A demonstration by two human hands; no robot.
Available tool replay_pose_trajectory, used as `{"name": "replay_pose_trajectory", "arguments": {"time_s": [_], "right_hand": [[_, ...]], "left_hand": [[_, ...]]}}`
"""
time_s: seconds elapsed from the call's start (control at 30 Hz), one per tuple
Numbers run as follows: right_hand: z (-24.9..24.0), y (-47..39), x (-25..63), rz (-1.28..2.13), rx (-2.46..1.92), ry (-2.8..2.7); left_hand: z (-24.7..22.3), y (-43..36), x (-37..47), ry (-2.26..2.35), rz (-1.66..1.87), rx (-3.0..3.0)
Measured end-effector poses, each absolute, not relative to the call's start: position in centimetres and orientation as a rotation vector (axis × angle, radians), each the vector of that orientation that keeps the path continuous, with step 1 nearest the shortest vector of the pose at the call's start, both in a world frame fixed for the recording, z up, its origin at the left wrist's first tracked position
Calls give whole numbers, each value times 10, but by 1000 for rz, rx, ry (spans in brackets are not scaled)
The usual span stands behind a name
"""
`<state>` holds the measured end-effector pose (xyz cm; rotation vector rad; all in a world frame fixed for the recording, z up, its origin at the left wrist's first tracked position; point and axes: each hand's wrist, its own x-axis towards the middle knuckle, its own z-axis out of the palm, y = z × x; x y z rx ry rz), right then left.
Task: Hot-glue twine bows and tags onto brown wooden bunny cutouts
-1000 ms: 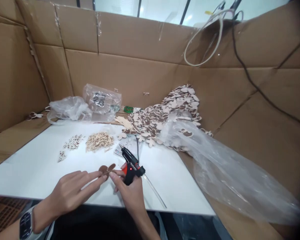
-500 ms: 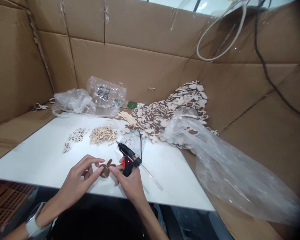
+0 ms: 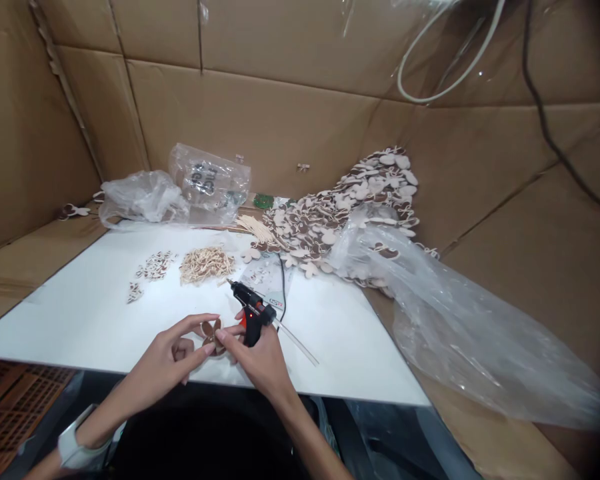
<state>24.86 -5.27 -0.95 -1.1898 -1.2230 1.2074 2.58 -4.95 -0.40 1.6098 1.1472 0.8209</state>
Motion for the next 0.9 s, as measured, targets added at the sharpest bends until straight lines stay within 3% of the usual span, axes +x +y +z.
{"name": "replay_pose_trajectory", "arguments": {"time_s": [0.9], "right_hand": [[-14,-55,254,1021,-1354,-1450]], "left_hand": [[3,-46,23,1230,776,1557]]}}
